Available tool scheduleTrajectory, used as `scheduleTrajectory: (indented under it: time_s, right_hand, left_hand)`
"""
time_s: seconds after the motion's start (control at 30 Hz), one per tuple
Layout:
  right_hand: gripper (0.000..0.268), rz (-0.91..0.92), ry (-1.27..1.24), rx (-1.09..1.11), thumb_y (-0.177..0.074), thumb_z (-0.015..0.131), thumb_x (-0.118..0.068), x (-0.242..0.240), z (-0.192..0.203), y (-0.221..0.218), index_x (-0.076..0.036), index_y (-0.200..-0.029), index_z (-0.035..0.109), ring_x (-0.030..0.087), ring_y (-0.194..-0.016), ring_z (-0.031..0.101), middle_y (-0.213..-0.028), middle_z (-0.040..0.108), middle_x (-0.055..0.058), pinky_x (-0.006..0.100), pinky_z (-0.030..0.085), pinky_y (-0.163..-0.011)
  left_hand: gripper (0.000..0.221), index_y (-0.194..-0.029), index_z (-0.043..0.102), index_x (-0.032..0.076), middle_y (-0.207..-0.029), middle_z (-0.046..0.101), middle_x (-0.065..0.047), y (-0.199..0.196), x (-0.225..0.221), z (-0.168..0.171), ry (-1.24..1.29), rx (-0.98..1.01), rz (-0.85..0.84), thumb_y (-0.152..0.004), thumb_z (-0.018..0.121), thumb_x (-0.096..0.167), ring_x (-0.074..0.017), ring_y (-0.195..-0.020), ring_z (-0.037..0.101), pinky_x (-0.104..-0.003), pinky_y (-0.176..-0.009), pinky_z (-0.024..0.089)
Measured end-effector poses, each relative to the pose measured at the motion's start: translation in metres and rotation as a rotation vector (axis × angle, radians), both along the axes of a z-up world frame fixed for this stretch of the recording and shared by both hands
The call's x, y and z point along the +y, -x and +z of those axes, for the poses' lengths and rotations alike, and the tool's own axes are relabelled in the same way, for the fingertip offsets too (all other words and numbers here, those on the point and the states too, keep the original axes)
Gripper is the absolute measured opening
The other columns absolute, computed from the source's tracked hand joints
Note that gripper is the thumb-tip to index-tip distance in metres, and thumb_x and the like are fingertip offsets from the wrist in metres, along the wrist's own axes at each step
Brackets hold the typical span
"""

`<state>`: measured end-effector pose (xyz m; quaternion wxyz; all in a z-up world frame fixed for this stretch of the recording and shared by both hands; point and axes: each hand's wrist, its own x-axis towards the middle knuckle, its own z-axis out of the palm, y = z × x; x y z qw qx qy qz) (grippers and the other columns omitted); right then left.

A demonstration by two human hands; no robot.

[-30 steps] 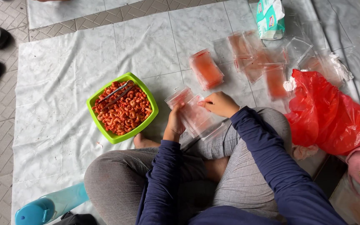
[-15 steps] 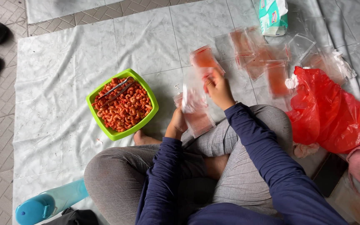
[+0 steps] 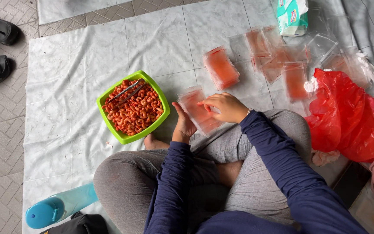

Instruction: Organizing and stacking small plastic bags on the floor

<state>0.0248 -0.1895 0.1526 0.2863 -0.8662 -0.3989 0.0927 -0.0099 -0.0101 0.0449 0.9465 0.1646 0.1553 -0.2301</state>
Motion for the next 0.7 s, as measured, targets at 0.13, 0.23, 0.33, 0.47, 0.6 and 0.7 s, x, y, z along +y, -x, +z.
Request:
scheduleTrajectory:
  time_s: [0.13,0.23,0.33,0.47,0.6,0.7]
  right_hand:
    - [0.020,0.041,0.120,0.086,-0.085,0.072,-0.031,-0.004,-0.003,0.001,-0.020,-0.094,0.059,0.029,-0.133,0.056,-0.145,0.061,0.002,0.049,0.045,-0.099]
    - [0.053,0.015,0.226,0.176,-0.083,0.070,-0.063,-0.005,-0.020,-0.006,-0.028,-0.120,0.055,0.024,-0.136,0.053,-0.150,0.056,-0.002,0.054,0.038,-0.107]
    - [0.063,-0.132,0.226,0.155,-0.088,0.065,-0.068,-0.017,-0.043,-0.029,-0.030,-0.137,0.052,0.022,-0.130,0.058,-0.138,0.065,-0.001,0.054,0.038,-0.107]
    - [0.042,-0.406,0.002,0.228,-0.097,0.068,-0.038,-0.063,-0.031,-0.065,-0.017,-0.132,0.060,0.029,-0.120,0.066,-0.121,0.073,0.009,0.049,0.048,-0.101]
    - [0.047,-0.653,-0.111,0.307,-0.096,0.073,-0.033,-0.160,-0.089,-0.127,-0.009,-0.134,0.060,0.031,-0.111,0.068,-0.117,0.073,0.014,0.044,0.054,-0.093]
    - [0.048,-0.916,0.041,0.232,-0.092,0.073,-0.062,-0.248,-0.165,-0.184,-0.031,-0.127,0.065,0.019,-0.104,0.069,-0.112,0.072,-0.003,0.035,0.057,-0.083]
  left_hand:
    - [0.087,-0.135,0.056,-0.003,-0.131,0.061,-0.027,-0.008,0.000,-0.022,-0.121,-0.004,0.007,-0.083,0.063,0.067,-0.0475,-0.116,0.063,-0.066,-0.096,0.052]
    - [0.050,-0.123,0.065,-0.002,-0.118,0.070,-0.025,-0.017,0.003,-0.031,-0.179,0.111,0.061,-0.092,0.071,0.036,-0.0456,-0.104,0.070,-0.064,-0.089,0.056]
    - [0.055,-0.131,0.055,-0.004,-0.120,0.067,-0.026,-0.008,-0.008,0.031,-0.284,0.211,0.257,-0.093,0.071,0.033,-0.0449,-0.105,0.068,-0.064,-0.090,0.054]
    - [0.089,-0.142,0.033,-0.009,-0.130,0.052,-0.036,-0.010,-0.013,0.068,-0.473,0.333,0.574,-0.089,0.074,0.049,-0.0521,-0.110,0.062,-0.074,-0.088,0.048]
    - [0.090,-0.140,0.036,-0.010,-0.126,0.054,-0.035,-0.009,-0.016,0.070,-0.546,0.375,0.596,-0.088,0.074,0.053,-0.0490,-0.105,0.064,-0.069,-0.081,0.053]
    - [0.084,-0.141,0.035,-0.009,-0.127,0.054,-0.032,-0.010,-0.021,0.064,-0.513,0.388,0.578,-0.092,0.072,0.048,-0.0480,-0.109,0.062,-0.068,-0.085,0.052]
